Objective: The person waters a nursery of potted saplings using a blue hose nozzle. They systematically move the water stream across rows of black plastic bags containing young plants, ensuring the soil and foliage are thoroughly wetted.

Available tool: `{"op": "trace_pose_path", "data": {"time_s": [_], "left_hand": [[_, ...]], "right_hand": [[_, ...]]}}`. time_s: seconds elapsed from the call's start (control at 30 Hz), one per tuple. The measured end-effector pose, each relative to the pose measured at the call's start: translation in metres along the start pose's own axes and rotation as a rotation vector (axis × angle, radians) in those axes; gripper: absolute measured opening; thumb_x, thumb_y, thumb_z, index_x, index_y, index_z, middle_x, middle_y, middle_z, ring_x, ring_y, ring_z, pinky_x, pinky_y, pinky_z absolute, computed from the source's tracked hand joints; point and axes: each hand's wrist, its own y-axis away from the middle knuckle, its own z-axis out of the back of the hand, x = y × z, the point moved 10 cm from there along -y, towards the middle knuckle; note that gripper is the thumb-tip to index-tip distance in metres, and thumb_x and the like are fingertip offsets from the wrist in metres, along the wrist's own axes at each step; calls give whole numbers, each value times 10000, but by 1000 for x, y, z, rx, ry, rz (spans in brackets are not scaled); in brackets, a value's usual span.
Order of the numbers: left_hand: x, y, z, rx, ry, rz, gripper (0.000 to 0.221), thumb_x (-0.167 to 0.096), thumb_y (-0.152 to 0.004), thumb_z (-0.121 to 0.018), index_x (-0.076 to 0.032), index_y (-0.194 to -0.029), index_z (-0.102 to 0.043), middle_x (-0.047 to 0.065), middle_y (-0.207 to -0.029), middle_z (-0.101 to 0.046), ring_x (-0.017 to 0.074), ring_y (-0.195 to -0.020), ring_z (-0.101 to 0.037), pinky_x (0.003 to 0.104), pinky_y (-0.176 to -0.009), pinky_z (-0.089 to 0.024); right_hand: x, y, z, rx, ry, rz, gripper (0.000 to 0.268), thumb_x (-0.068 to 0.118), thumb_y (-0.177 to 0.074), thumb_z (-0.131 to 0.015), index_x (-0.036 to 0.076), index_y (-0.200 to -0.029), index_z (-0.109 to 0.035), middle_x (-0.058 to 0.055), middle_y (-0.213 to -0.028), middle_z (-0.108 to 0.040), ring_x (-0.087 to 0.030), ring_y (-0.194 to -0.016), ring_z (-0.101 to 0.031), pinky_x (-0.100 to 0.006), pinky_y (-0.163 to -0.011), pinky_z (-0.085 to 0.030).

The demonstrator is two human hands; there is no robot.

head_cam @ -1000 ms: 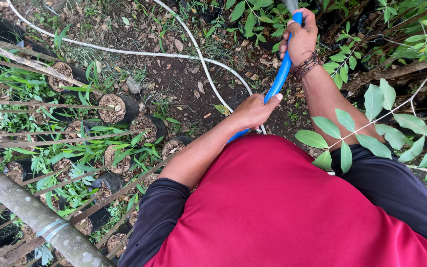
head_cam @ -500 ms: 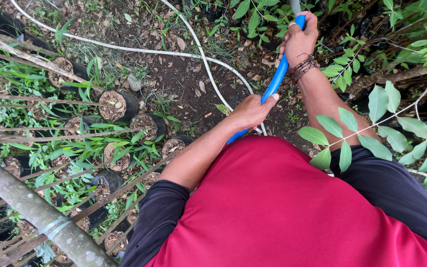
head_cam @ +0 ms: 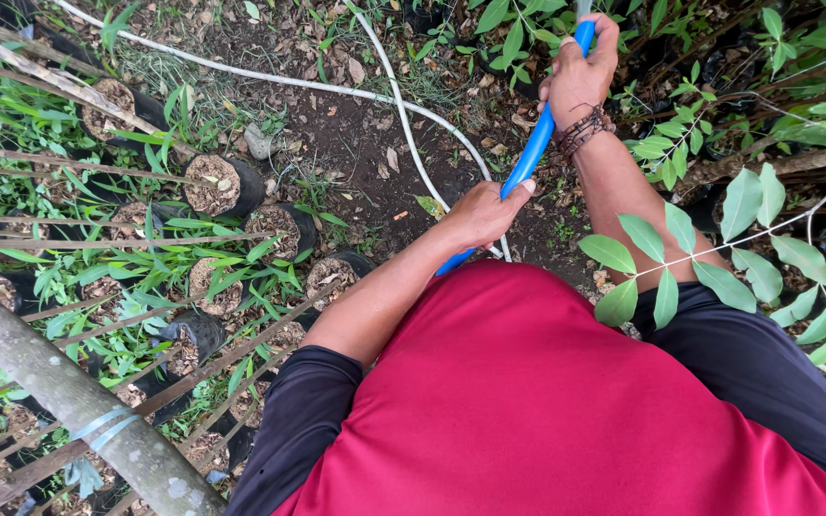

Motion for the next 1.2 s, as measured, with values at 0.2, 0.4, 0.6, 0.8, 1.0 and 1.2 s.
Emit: {"op": "trace_pose_path", "data": {"time_s": [0.2, 0.4, 0.6, 0.8, 1.0, 1.2], "left_hand": [[-1, 2, 3, -1, 18, 1, 695, -632, -955, -482, -67, -549, -479, 47, -449, -494, 198, -349, -554, 388, -369, -492], [0, 0, 0, 16, 23, -15, 688, -631, -965, -478, -72, -564, -478, 42, -453, -485, 187, -346, -540, 382, -365, -482], [4, -2, -5, 41, 17, -8, 678, -640, -972, -465, -90, -576, -480, 23, -454, -474, 167, -339, -517, 375, -353, -470], [1, 1, -6, 36, 25, -19, 672, -633, -969, -474, -89, -574, -456, 15, -451, -441, 165, -334, -494, 378, -340, -428], [1, 0, -8, 59, 2, 6, 662, -634, -973, -477, -96, -587, -454, 10, -448, -438, 163, -335, -495, 372, -341, -430], [-6, -1, -16, 84, -13, -11, 660, -633, -965, -483, -94, -586, -463, 12, -450, -439, 166, -342, -503, 373, -346, -434]], "right_hand": [[-4, -5, -5, 30, -21, 13, 281, 29, -1072, -480, 182, -1300, -422, -58, -759, -543, -186, -441, -558, -367, -353, -489], [-6, -3, -4, 39, -20, -24, 257, 29, -1070, -472, 173, -1278, -425, -59, -752, -543, -183, -442, -555, -361, -353, -479], [-14, -2, 4, 12, -2, -49, 253, 17, -1046, -477, 164, -1248, -435, -56, -742, -539, -184, -434, -557, -359, -348, -473], [-16, 0, 11, -10, 18, -9, 259, 19, -1046, -481, 161, -1259, -437, -53, -751, -548, -185, -440, -564, -361, -355, -485], [-14, 6, 16, -23, 34, -41, 275, 25, -1038, -481, 165, -1269, -429, -50, -750, -555, -179, -440, -568, -356, -351, -486], [-7, 9, 31, -72, -2, -67, 281, 21, -1023, -476, 166, -1258, -427, -50, -744, -543, -177, -425, -556, -365, -333, -471]]}}
